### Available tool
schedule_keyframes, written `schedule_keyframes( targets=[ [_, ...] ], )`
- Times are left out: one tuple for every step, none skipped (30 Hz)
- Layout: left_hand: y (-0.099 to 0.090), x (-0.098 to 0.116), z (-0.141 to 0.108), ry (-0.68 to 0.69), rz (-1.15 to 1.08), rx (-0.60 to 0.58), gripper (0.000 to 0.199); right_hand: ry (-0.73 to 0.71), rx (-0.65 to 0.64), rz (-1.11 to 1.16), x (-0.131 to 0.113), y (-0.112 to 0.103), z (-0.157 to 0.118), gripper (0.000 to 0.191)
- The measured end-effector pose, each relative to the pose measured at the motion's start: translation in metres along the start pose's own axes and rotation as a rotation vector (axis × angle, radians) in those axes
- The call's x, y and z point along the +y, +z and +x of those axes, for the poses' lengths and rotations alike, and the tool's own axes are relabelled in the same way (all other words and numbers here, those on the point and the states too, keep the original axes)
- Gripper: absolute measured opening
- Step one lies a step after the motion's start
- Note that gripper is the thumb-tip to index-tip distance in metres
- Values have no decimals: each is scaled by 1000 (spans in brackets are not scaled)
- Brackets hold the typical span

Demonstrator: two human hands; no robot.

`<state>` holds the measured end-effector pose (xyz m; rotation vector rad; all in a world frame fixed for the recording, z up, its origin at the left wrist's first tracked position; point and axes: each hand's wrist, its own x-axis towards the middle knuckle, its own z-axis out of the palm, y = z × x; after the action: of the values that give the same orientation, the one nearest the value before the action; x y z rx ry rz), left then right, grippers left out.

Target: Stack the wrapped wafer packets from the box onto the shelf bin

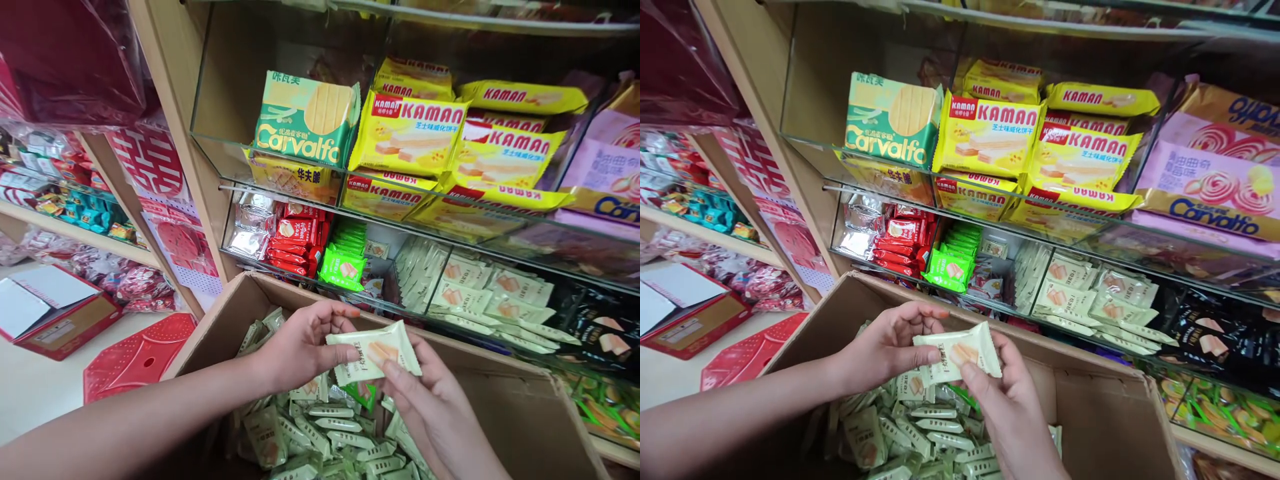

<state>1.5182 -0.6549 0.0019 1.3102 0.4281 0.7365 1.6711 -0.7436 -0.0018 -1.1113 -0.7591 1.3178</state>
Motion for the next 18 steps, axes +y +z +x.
schedule_keyframes(
  targets=[
    [0,0,-1,-24,-8,-5,37,22,-10,5,2,1,2,39],
    [0,0,-2,-47,-7,-14,35,36,-22,-3,3,1,4,36],
    [0,1,-3,-67,-1,-24,33,42,-28,-26,2,2,6,35],
    [0,3,-3,-84,12,-36,32,41,-26,-64,1,3,7,36],
    [0,5,-4,-93,33,-45,30,36,-25,-115,-3,3,8,36],
    [0,8,-3,-91,67,-51,29,27,-27,-178,-7,3,8,36],
    [0,12,-3,-74,117,-57,28,13,-35,-251,-13,2,8,35],
    [-1,18,-2,-41,195,-54,27,-6,-44,-330,-19,1,9,34],
    [-2,24,-1,8,298,-45,25,-40,-44,-409,-27,-2,10,34],
    [-4,31,1,70,416,-31,23,-95,-30,-487,-35,-6,12,35],
    [-8,38,3,139,542,-14,23,-173,9,-575,-44,-11,16,37],
    [-14,44,5,208,672,8,22,-268,79,-691,-53,-16,21,38],
    [-21,49,8,272,799,37,20,-371,173,-842,-62,-20,27,38],
    [-29,52,11,332,915,73,18,-466,277,-1020,-69,-23,36,36],
    [-38,53,15,379,1014,112,17,-534,369,-1212,-75,-25,46,33],
    [-47,53,18,411,1089,147,15,-560,430,-1402,-79,-25,58,30],
    [-56,50,22,421,1140,167,15,-537,455,-1566,-81,-23,72,27],
    [-63,47,25,414,1166,176,15,-476,445,-1684,-81,-20,88,26]
  ],
)
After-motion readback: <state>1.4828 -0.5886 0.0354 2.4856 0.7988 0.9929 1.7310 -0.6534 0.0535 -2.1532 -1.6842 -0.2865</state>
